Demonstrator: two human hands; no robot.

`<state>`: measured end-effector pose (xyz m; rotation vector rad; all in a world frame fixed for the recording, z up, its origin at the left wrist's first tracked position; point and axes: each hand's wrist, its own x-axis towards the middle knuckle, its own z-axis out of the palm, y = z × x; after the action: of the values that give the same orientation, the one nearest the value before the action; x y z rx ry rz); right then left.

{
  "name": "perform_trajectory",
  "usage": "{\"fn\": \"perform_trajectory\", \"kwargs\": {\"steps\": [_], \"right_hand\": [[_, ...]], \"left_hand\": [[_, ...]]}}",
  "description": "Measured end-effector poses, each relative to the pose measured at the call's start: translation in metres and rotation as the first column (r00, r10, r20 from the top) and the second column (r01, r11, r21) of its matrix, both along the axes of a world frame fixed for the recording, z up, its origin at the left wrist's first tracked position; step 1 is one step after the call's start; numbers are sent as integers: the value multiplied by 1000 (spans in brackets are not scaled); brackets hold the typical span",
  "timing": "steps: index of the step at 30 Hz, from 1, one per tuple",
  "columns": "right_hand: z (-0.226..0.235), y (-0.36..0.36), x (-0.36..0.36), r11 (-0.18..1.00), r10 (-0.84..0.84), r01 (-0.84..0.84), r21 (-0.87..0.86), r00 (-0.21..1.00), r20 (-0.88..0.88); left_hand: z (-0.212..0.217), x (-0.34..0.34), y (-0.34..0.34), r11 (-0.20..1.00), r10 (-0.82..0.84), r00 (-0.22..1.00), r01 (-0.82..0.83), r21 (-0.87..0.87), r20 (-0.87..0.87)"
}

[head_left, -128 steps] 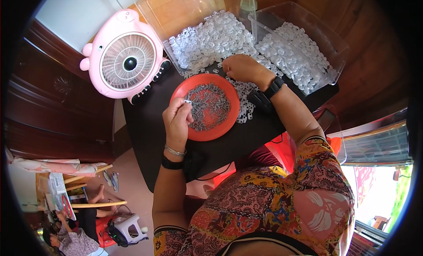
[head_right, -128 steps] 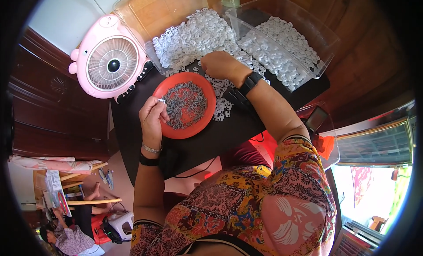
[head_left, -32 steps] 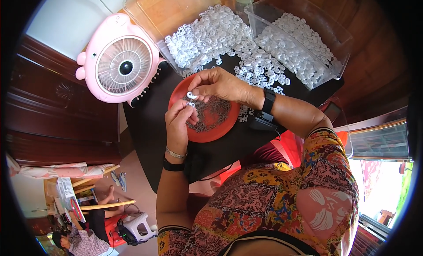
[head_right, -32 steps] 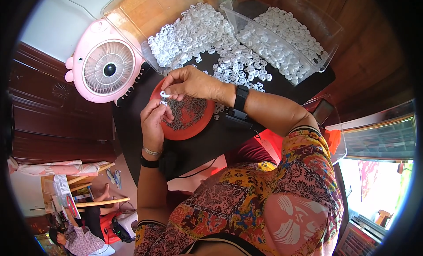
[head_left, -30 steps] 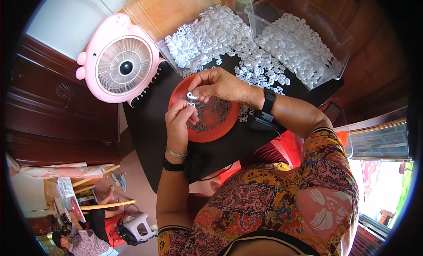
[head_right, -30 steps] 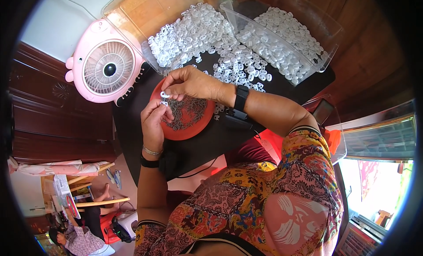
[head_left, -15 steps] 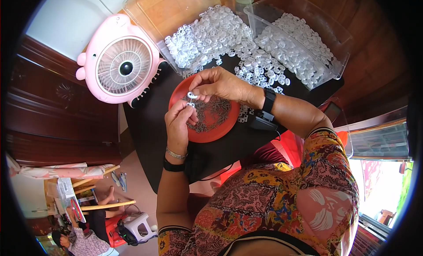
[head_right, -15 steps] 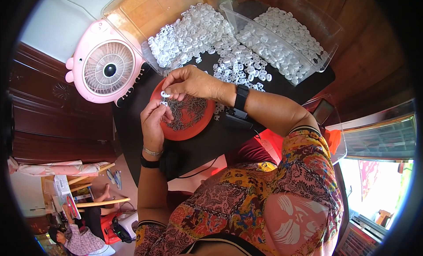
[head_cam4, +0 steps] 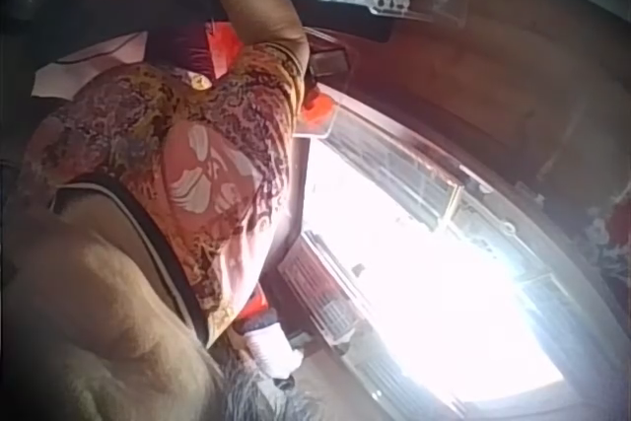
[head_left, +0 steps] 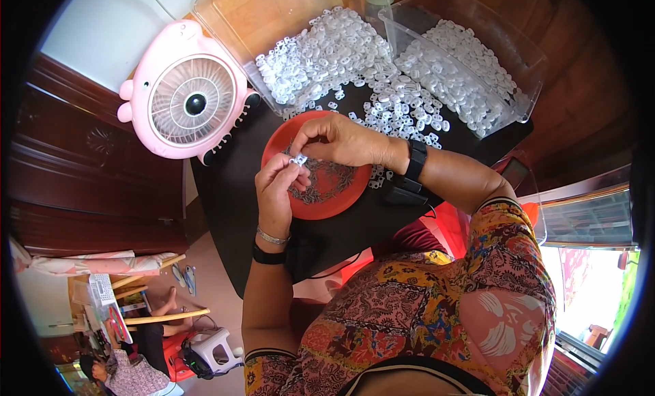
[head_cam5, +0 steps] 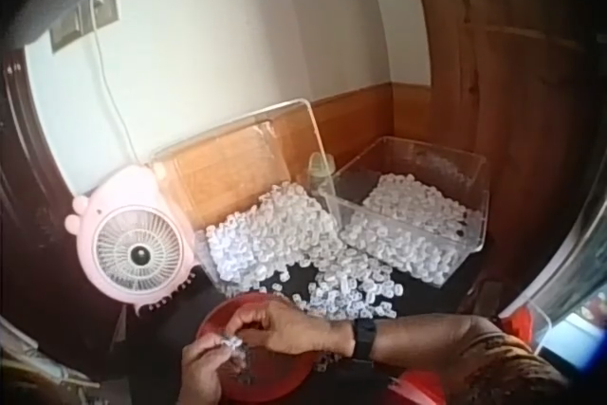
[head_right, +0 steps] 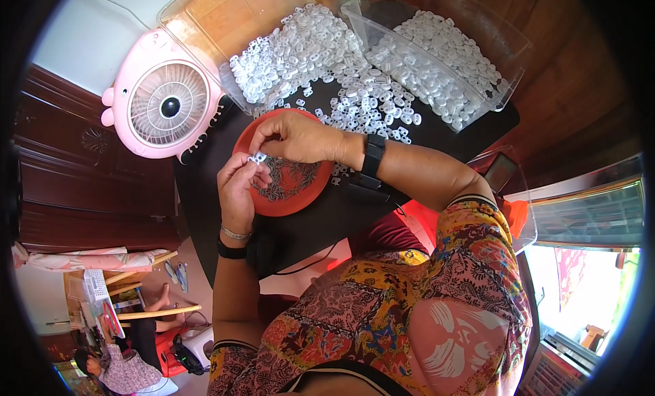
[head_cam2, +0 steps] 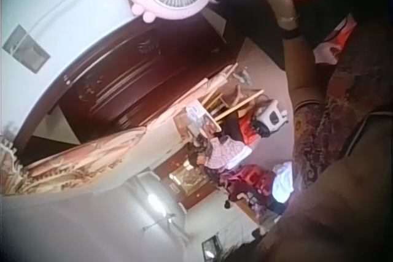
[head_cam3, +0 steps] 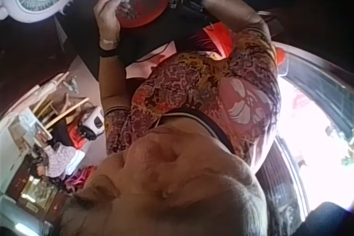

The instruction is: Assembling small components by inserting red pins into white circular plastic pieces while sitting at a desk.

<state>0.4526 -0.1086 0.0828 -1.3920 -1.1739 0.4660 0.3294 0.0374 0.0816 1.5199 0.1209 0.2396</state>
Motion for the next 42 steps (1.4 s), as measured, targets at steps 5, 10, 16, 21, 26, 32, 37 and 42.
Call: {"fn": "perform_trajectory", "kwargs": {"steps": [5,10,16,21,26,32,37,42], "right_hand": [[3,0,2,999,41,-40,12,916,-399],[3,-1,5,996,83,-78,31,859,-505],[3,0,-1,994,106,-94,49,897,-429],[4,-1,-1,991,133,-124,49,909,-394],[5,-2,4,996,67,-83,-22,912,-405],[9,-5,9,996,5,-42,-74,898,-441],[9,-5,10,996,-3,-38,-76,875,-484],[7,-4,9,997,16,-48,-57,885,-465]], "left_hand": [[2,0,-3,994,-102,995,103,-27,4],[3,0,-6,996,-75,996,77,-47,44],[1,0,-2,986,-42,995,56,-159,93],[2,1,-3,986,-19,997,31,-162,75],[2,1,-3,993,-21,998,28,-117,61],[3,0,-2,998,4,1000,-4,-57,7],[0,0,-1,999,-10,1000,11,47,-25],[1,0,-2,999,-1,1000,2,42,-29]]}}
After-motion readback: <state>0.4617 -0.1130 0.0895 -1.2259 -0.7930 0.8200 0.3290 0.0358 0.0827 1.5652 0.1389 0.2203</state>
